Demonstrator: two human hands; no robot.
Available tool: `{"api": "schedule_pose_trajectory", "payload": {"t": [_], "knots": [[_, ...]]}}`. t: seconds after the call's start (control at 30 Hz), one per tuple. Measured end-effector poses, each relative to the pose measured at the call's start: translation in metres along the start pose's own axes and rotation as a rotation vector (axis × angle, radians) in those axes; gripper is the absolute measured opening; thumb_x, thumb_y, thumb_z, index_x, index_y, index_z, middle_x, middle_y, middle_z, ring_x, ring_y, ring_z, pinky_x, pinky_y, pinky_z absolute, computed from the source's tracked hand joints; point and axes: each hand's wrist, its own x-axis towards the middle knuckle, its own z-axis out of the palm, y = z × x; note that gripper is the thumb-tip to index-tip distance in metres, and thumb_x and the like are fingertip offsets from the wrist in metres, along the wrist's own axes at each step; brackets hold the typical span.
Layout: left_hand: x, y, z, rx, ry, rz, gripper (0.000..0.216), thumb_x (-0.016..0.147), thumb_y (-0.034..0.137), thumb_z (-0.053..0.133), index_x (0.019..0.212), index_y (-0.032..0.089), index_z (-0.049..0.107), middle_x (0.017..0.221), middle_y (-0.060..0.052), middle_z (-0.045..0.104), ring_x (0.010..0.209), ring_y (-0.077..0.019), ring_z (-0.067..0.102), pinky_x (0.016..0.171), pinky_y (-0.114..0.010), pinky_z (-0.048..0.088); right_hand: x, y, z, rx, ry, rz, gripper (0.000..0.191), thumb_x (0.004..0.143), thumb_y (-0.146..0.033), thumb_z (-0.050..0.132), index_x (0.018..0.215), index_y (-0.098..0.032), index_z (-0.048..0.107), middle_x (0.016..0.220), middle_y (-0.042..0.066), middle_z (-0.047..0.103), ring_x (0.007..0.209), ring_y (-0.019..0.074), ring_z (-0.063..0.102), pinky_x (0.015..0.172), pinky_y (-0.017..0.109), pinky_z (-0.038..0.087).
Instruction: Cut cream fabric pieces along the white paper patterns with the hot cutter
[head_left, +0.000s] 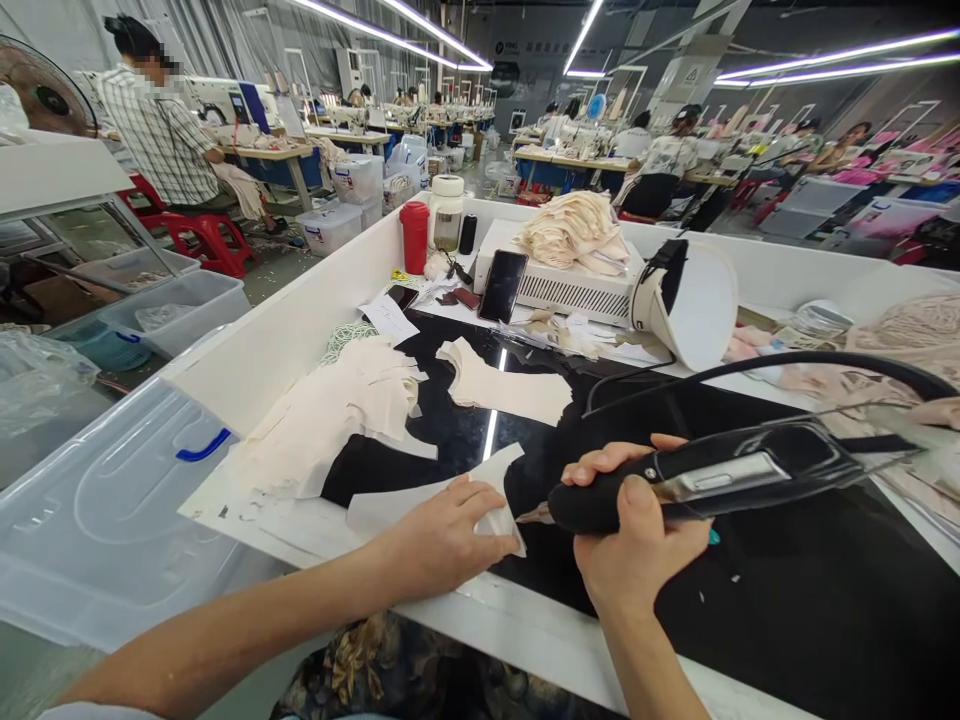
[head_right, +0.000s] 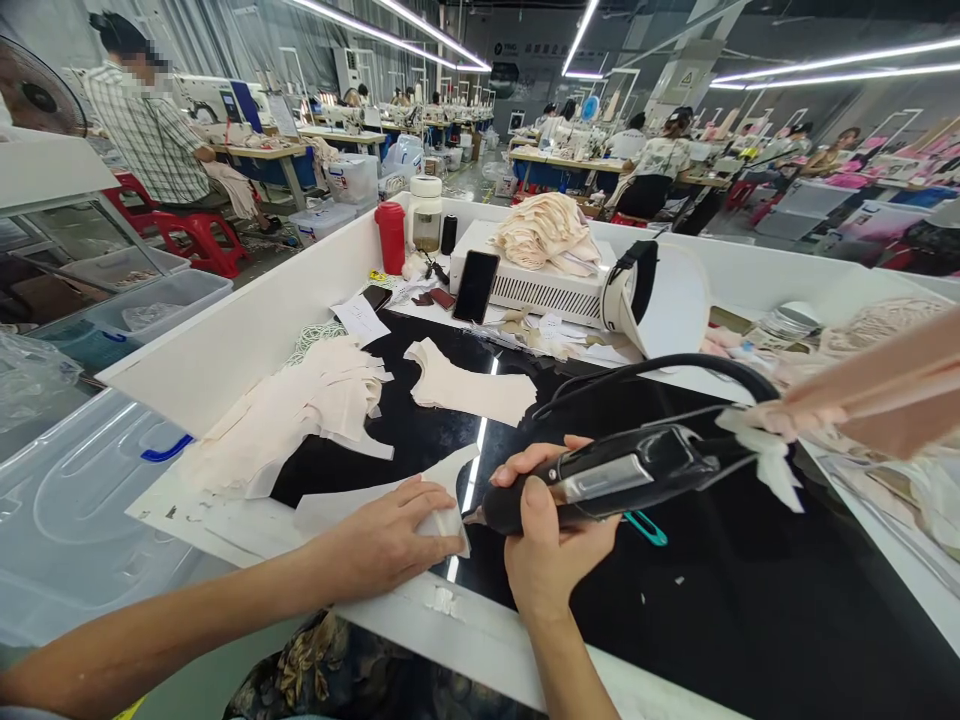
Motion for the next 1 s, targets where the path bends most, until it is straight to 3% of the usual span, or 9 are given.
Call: {"api": "schedule_pose_trajectory", "payload": {"t": [0.37, 0.47, 0.6, 0.7, 0.87, 1.0], "knots": [[0.002, 0.001, 0.000, -0.020, 0.004, -0.025, 0.022, 0.102, 0.018, 0.059, 0.117, 0.026, 0.073, 0.128, -0.013, 0.061, 0.124, -0.0272, 0.059, 0.115, -0.050, 0.047, 0.001, 0.009, 0.004, -0.024, -0.031, -0.007, 0.034, 0.083, -0.022, 0.078, 0.112, -0.027, 0.060, 0.079, -0.005, 0.068, 0.062, 0.0144, 0.062, 0.060, 0.032, 0.056], [-0.002, 0.013, 0.003, 0.025, -0.010, -0.046, 0.024, 0.100, 0.016, 0.061, 0.121, 0.024, 0.070, 0.128, -0.014, 0.061, 0.126, -0.0289, 0.059, 0.114, -0.051, 0.048, -0.002, 0.005, 0.002, -0.023, -0.036, 0.021, 0.035, 0.083, -0.022, 0.079, 0.112, -0.027, 0.060, 0.079, -0.004, 0.068, 0.063, 0.0144, 0.062, 0.061, 0.032, 0.056], [-0.014, 0.040, 0.007, 0.108, -0.011, -0.072, 0.040, 0.101, 0.037, 0.067, 0.135, 0.017, 0.061, 0.136, -0.019, 0.060, 0.135, -0.0342, 0.053, 0.115, -0.054, 0.047, -0.010, -0.003, -0.004, -0.040, -0.073, 0.042, 0.035, 0.082, -0.025, 0.080, 0.111, -0.027, 0.061, 0.078, -0.004, 0.065, 0.062, 0.0143, 0.061, 0.059, 0.031, 0.055], [-0.018, 0.048, 0.001, 0.101, 0.010, -0.085, 0.036, 0.105, 0.037, 0.060, 0.132, 0.013, 0.060, 0.135, -0.017, 0.062, 0.137, -0.0310, 0.053, 0.117, -0.048, 0.047, -0.016, -0.008, -0.008, -0.062, -0.096, 0.017, 0.034, 0.083, -0.027, 0.079, 0.112, -0.027, 0.061, 0.079, -0.004, 0.064, 0.061, 0.0143, 0.059, 0.058, 0.031, 0.055], [-0.006, 0.031, -0.015, 0.001, -0.013, 0.015, 0.021, 0.107, 0.024, 0.055, 0.119, 0.008, 0.062, 0.111, -0.013, 0.069, 0.111, -0.0245, 0.064, 0.107, -0.039, 0.055, -0.021, -0.007, -0.012, -0.072, -0.110, 0.007, 0.036, 0.085, -0.027, 0.078, 0.116, -0.027, 0.059, 0.081, -0.003, 0.063, 0.063, 0.0150, 0.060, 0.060, 0.033, 0.056], [-0.001, 0.013, -0.016, -0.040, -0.064, 0.087, 0.024, 0.106, 0.024, 0.056, 0.123, 0.008, 0.061, 0.115, -0.012, 0.068, 0.112, -0.0249, 0.064, 0.108, -0.040, 0.054, -0.022, -0.003, -0.014, -0.054, -0.128, 0.010, 0.037, 0.088, -0.026, 0.077, 0.119, -0.027, 0.058, 0.083, -0.003, 0.064, 0.065, 0.0154, 0.062, 0.062, 0.034, 0.056]]}}
